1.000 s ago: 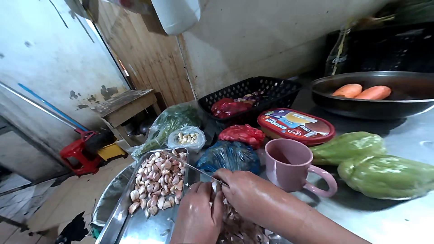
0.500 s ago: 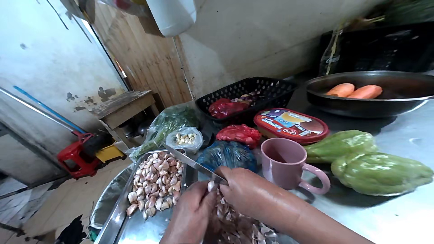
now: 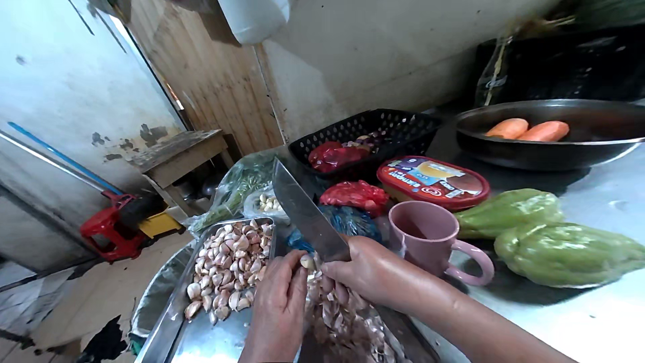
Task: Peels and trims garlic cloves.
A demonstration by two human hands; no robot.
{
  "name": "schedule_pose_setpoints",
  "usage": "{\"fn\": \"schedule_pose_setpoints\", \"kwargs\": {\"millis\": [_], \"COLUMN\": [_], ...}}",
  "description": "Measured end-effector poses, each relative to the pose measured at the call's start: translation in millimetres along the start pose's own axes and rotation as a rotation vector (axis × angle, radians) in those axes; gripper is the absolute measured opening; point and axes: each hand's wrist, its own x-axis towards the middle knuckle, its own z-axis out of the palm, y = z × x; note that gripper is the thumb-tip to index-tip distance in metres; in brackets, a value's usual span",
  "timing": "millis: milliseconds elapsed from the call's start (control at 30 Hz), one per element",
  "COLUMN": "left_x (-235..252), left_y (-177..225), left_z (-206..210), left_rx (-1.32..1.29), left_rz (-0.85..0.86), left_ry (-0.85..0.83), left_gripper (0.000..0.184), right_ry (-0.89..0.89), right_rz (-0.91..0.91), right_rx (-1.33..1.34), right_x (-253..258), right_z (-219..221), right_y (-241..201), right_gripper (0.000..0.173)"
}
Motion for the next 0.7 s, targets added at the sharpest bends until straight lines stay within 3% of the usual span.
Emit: {"fn": "schedule_pose_setpoints", "kwargs": {"millis": [67,133,200,300,367,567,700], "left_x": [0.0,0.2,1.6,8.4,14.4,15.1,12.6], "left_y": [-0.4,2.4,7.6,5.9,3.5,3.5,2.9], "left_z": [-1.4,-2.5,-4.6,-10.8,-17.2,-17.5,-14.8], "left_rx": [0.099,0.07,-0.143,-0.665,-0.8,-0.598,-0.575], "left_rz": [0.072,0.02,-0.151,-0.425,-0.522,-0.563,-0.512], "left_ry": [-0.03,-0.055,-0.059,-0.011,0.061,-0.012,-0.002], "left_gripper": [0.044,0.045,0.034,0.023,0.02,0.023,0.021], "right_ry": [0.022,-0.002,-0.043,-0.042,-0.006,-0.045,0.036], "right_rz": [-0.006,-0.004,-0.018,-0.037,-0.051,-0.065,-0.16], "right_rx": [0.014,0.006,0.023,0.058,0.048,-0.167,-0.255], "right_x": [1.3,0.9,0.3,0.3,0.9,-2.5,-2.3], "right_z": [1.4,2.1,3.2,0.9,-1.6,-1.6,2.6], "right_y": [0.8,0.7,1.4,4.7,6.8,7.4,14.5], "right_gripper": [0.02,0.02,0.018,0.015,0.015,0.031,0.03]}}
